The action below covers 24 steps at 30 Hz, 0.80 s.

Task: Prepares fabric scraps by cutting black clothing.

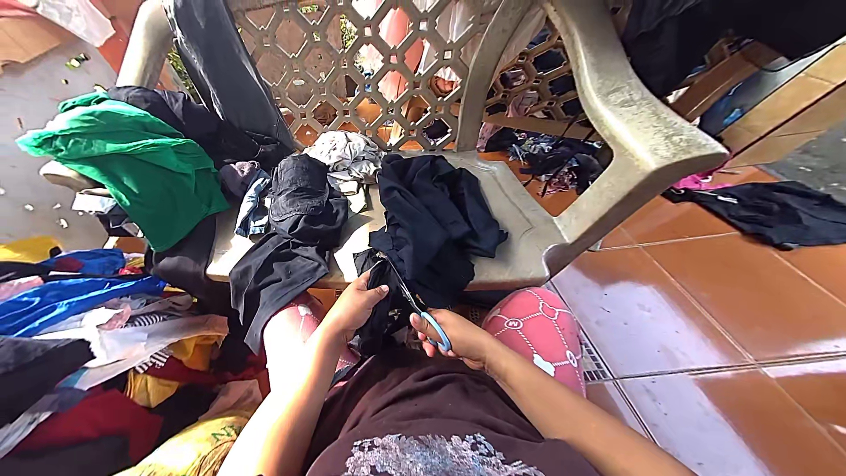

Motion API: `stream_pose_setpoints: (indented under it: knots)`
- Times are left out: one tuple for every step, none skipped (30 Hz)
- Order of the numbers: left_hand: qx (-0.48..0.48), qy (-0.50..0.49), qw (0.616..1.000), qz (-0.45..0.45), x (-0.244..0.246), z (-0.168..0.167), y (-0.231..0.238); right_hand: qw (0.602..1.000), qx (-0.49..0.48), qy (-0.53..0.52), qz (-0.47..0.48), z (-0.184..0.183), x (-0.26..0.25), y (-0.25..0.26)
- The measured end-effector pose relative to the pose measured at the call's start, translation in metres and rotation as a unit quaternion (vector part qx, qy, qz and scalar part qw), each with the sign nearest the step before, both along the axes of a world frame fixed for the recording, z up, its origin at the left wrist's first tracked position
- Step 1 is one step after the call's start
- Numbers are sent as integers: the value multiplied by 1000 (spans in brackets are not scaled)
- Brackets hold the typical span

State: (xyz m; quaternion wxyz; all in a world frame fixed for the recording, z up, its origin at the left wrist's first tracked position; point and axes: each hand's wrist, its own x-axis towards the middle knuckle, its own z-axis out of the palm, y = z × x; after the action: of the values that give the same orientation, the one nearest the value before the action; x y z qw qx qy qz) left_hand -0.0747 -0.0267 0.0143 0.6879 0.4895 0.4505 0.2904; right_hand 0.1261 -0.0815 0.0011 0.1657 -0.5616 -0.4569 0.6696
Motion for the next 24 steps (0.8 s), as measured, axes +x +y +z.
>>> stream_pose_setpoints:
  knots:
    - [5,-2,1000,-4,-1,0,1,1000,-2,2,1,0,0,-1]
    - [8,-2,1000,-12,-1,-1,1,1000,-3,2,-1,-1,0,-1]
    - [10,-1,1000,-21,-1,-1,0,1000,-3,1,-5,0,-1,0]
    - [11,3,999,-30,0,-1,-1,1000,-4,-2,-8,0,-2,2]
    - [11,8,999,-35,2,0,-3,1000,-4,-5,-12,2,-4,3]
    - [11,13,999,-35,2,0,-5,1000,-5,-5,-13,2,-5,5]
    - [10,17,999,-33,2,0,-6,1000,-5,-5,-13,3,-6,6]
    - [10,20,999,-32,2,0,-6,1000,-4,-4,-13,2,-7,7]
    - [9,22,999,-33,1,1,-6,1000,-2,-5,-15,2,-7,7]
    - [9,25,999,-36,1,1,-6,1000,1,-7,-18,2,-9,6]
    - [10,31,999,-39,0,1,-7,1000,6,-12,-21,2,-10,5]
    - [12,41,998,-40,0,2,-7,999,14,-17,-25,2,-12,4]
    - [14,47,998,-41,0,2,-7,999,20,-19,-30,0,-13,2]
    - [15,50,998,-42,0,1,-7,999,24,-18,-38,-2,-14,1]
    - [13,51,998,-42,0,1,-7,998,28,-13,-48,-4,-15,-1]
    - [11,51,998,-42,0,0,-7,998,31,-5,-58,-6,-15,-2]
    - [9,51,998,-42,0,-1,-7,997,35,2,-64,-8,-15,-3]
    - [6,52,998,-43,0,-2,-7,997,40,6,-65,-10,-14,-4]
    - [4,54,998,-44,0,-3,-7,997,45,8,-65,-11,-14,-5]
    - [3,54,998,-44,0,-3,-7,997,49,10,-63,-12,-13,-6]
    - [1,54,998,-45,0,-4,-8,997,52,12,-62,-13,-13,-7]
    - [0,52,998,-46,-1,-4,-8,997,51,15,-62,-13,-13,-8]
    - [-1,50,998,-49,-1,-4,-9,997,47,20,-65,-13,-13,-10]
    - [-3,48,997,-52,-1,-5,-9,996,39,26,-70,-14,-13,-11]
